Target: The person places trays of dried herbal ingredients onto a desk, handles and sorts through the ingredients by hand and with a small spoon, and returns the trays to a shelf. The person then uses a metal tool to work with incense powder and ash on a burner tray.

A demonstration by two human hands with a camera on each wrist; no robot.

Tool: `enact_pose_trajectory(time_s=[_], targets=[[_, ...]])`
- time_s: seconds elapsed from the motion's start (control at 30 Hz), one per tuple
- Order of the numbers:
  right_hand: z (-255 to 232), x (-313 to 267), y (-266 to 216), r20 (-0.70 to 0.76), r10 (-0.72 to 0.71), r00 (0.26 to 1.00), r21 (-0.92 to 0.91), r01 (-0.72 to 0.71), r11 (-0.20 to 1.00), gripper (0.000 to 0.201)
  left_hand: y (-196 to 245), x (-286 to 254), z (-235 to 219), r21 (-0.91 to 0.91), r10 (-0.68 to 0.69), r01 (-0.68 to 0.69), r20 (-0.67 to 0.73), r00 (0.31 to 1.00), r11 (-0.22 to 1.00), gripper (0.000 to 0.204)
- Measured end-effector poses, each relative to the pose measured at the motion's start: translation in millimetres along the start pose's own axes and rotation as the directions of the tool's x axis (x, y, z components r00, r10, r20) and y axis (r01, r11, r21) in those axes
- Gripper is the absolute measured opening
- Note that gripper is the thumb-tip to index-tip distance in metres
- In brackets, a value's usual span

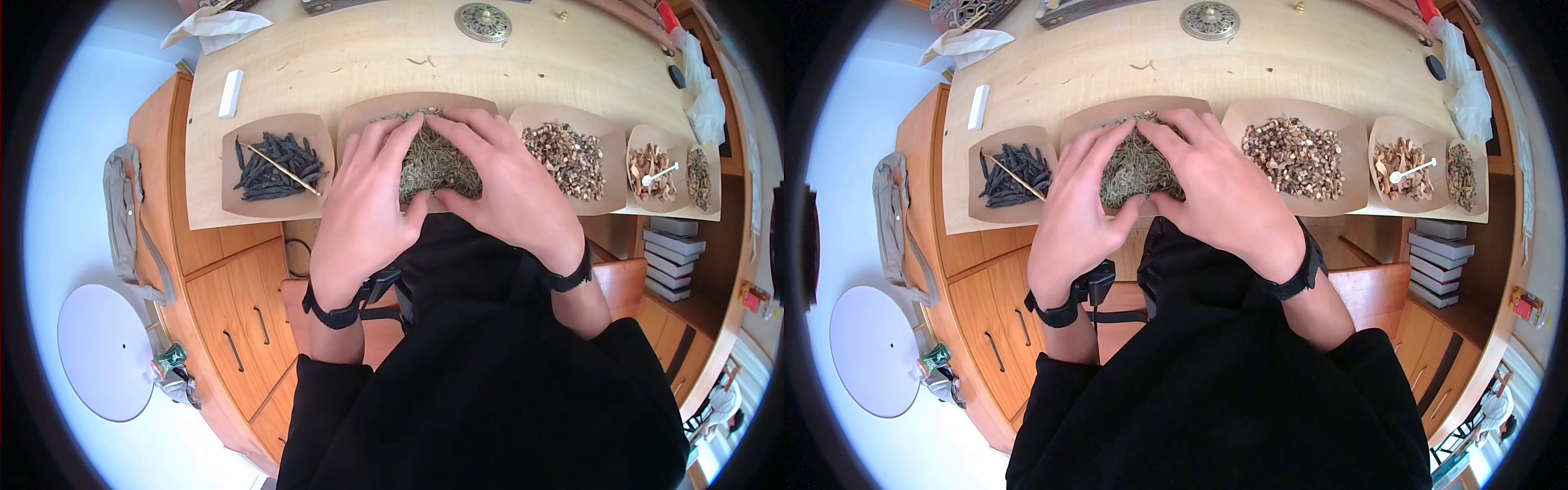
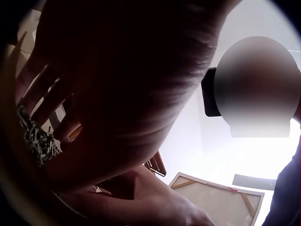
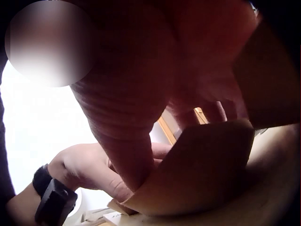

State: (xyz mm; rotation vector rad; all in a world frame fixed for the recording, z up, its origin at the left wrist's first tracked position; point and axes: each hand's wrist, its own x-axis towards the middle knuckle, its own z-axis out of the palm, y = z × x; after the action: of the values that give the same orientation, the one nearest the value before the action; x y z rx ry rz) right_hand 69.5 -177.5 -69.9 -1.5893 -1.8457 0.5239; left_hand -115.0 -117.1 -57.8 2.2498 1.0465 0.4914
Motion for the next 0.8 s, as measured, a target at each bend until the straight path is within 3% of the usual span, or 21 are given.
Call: enact_pose_trajectory(time_s=[0.13,0.3,0.7,0.8], targets=[[2.7,5.0,1.7,0.036,0.069,0.997,0.023,-0.07,0.997,0.072,-9.5,5.7,7.9,0.047,0.011,-0.01,-0.025,1.0,0.999,0.068],[9.8,7.3,7.0,0.003,-0.042,0.999,-0.025,0.042,0.999,0.063,-11.7,9.0,8.7,0.027,0.005,-0.005,-0.017,1.0,1.0,0.063],[11.2,12.4,5.8,0.002,0.03,1.0,0.08,-0.031,0.996,0.04,-9.5,12.7,18.7,-0.02,-0.002,-0.001,-0.15,0.989,1.0,0.044],[12.5,12.2,9.5,-0.007,0.057,0.998,0.129,-0.055,0.99,0.044,-8.9,12.2,19.7,-0.062,-0.012,0.001,-0.173,0.985,0.998,0.04]])
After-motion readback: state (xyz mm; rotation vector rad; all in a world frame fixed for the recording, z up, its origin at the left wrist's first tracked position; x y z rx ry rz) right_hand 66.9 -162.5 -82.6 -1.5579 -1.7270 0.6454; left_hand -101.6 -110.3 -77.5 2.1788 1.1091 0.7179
